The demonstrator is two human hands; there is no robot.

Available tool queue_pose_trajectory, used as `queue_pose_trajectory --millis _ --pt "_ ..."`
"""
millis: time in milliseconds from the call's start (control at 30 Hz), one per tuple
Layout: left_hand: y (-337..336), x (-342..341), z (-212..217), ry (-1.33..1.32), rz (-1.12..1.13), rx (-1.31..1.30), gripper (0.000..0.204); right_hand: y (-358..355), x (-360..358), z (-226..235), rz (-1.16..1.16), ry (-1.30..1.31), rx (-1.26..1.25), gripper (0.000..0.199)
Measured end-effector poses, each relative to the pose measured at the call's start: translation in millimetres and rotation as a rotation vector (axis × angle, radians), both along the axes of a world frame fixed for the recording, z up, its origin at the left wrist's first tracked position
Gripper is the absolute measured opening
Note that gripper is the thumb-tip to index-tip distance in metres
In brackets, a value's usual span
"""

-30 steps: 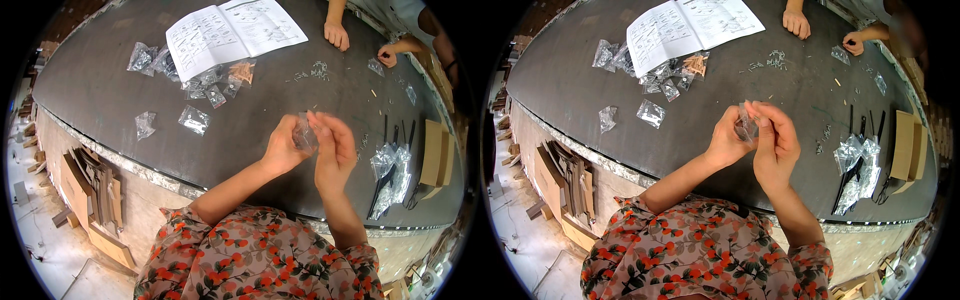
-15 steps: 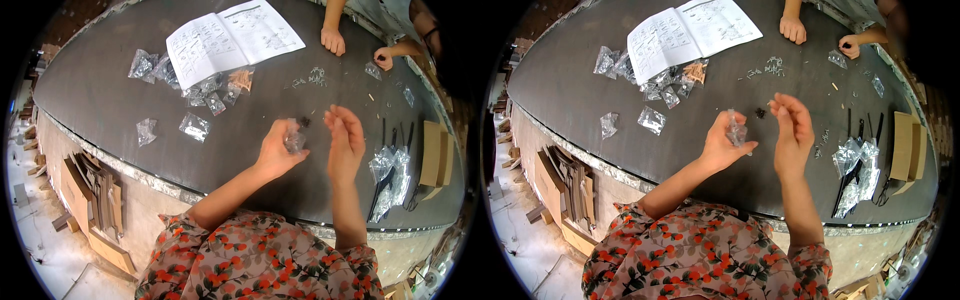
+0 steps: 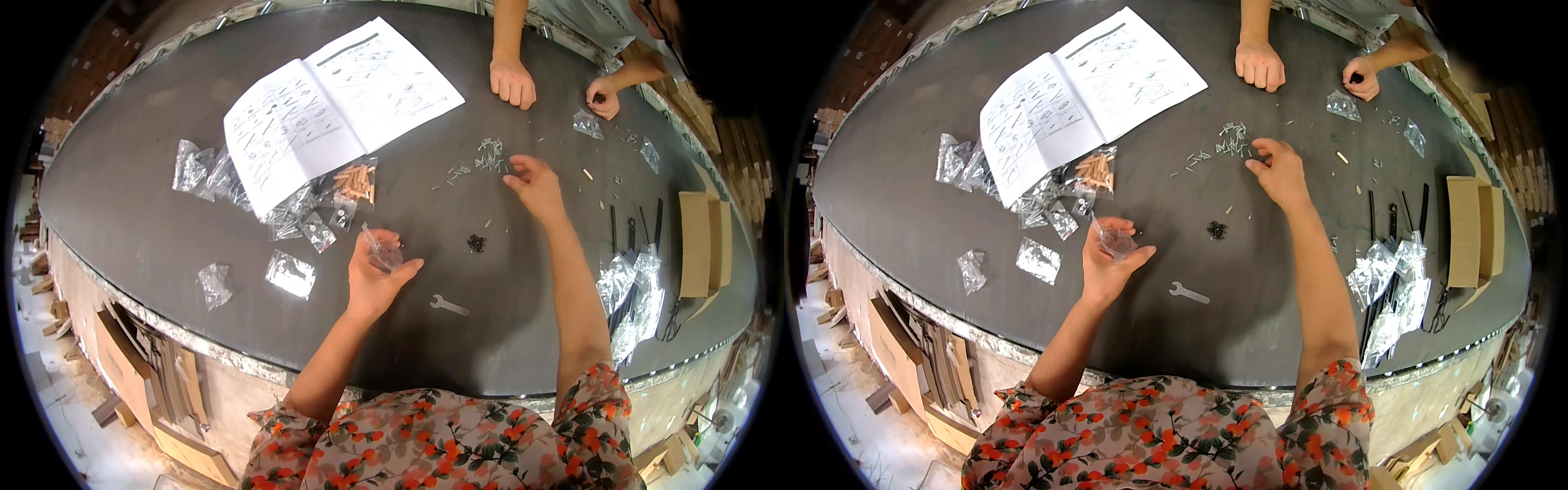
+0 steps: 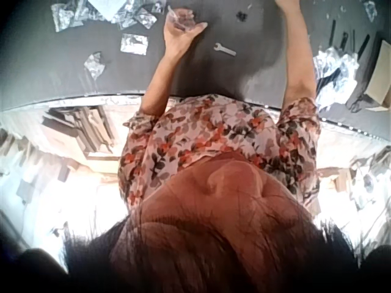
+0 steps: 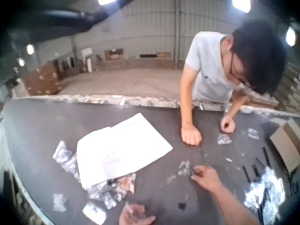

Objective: The person sorts small metal hardware by hand on a workbench, picking individual pieces from small plastic bags and arranging them on the table surface next to an instruction manual.

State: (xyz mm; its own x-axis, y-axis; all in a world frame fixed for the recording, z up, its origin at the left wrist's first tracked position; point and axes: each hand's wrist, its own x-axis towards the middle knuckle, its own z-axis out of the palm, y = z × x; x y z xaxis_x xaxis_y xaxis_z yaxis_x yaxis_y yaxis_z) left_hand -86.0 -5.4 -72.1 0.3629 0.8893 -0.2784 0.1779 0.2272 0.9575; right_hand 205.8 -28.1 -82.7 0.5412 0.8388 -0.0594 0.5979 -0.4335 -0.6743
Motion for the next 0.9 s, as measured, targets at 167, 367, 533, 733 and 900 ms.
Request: queue_pose_trajectory --millis 167,367,533,733,900 --pt "11.7 17.5 -19.2 -0.013 -0.019 0.116 0.048 9.9 -5.8 6.3 0.022 -0.015 -0.036 0.033" --pt "17.0 30.6 -45.1 -0.095 -0.031 0.288 0.049 9.4 -8.6 -5.4 0.069 -0.058 0.094 0.017" --pt "18.4 33.3 -49.3 -0.142 -0.03 0.483 0.046 -1.6 -10.0 -0.8 0.106 -0.131 0.109 0.008" --pt "19.1 32.5 -51.7 -0.104 -0.072 0.539 0.047 -8.5 -9.8 6.6 0.1 0.091 0.05 0.015" --pt "18.4 33.0 -51.3 -0.091 -0.059 0.534 0.047 17.3 3.4 7.2 0.12 0.05 0.042 0.02"
